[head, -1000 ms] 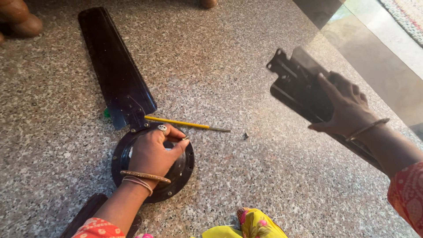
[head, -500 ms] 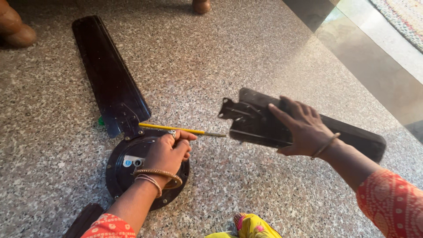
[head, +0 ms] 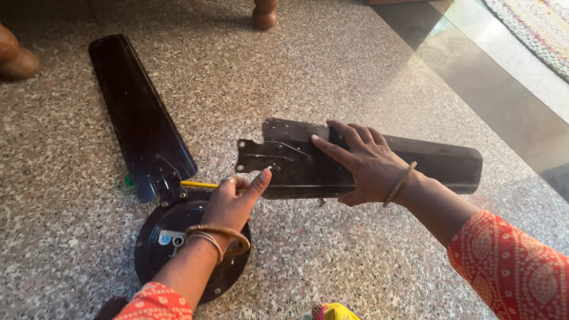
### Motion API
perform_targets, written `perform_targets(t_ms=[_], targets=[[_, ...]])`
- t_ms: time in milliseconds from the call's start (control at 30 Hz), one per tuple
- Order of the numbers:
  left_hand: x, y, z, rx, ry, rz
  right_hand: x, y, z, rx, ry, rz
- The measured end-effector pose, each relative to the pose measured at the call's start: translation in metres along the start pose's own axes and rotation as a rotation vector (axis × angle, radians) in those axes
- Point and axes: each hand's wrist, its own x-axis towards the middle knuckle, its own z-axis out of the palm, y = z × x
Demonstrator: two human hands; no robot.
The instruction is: The person attaches a fan blade to the motor housing using a screwdriver and screws. They align the blade, insert screws, and tighten them to secure the blade to the fan.
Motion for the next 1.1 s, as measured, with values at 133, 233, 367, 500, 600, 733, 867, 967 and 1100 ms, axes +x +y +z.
perform_targets(t_ms=[133,233,367,500,600,733,867,967,1100], targets=[[0.012,0.005,0.004,-0.444,-0.185,0.004,0.013,-0.007,-0.013,-0.011,-0.018,-0.038],[0.014,0.003,0.001,-0.486,-0.2,0.041,0.019,-0.006,-0.017,0.003,-0.014,-0.048],[0.014,0.0,-0.005,-0.612,-0.115,0.023,0.022,0.0,-0.006,-0.008,0.034,-0.062],[0.018,-0.003,-0.021,-0.692,0.007,0.021,0.013,0.019,0.017,-0.044,0.242,-0.043],[0.022,-0.008,-0.037,-0.734,0.074,0.062,-0.007,0.037,0.048,0.054,0.428,0.098],[0.024,-0.014,-0.052,-0.817,0.103,0.057,-0.029,0.056,0.1,0.244,0.398,0.325],[0.021,-0.017,-0.05,-0.905,0.122,-0.019,-0.038,0.046,0.148,0.33,0.007,0.285],[0.021,-0.019,-0.047,-0.944,0.114,-0.027,-0.033,0.023,0.166,0.477,-0.249,0.468],[0.022,-0.021,-0.048,-0.972,0.114,-0.04,-0.015,-0.005,0.174,0.424,-0.228,0.596]])
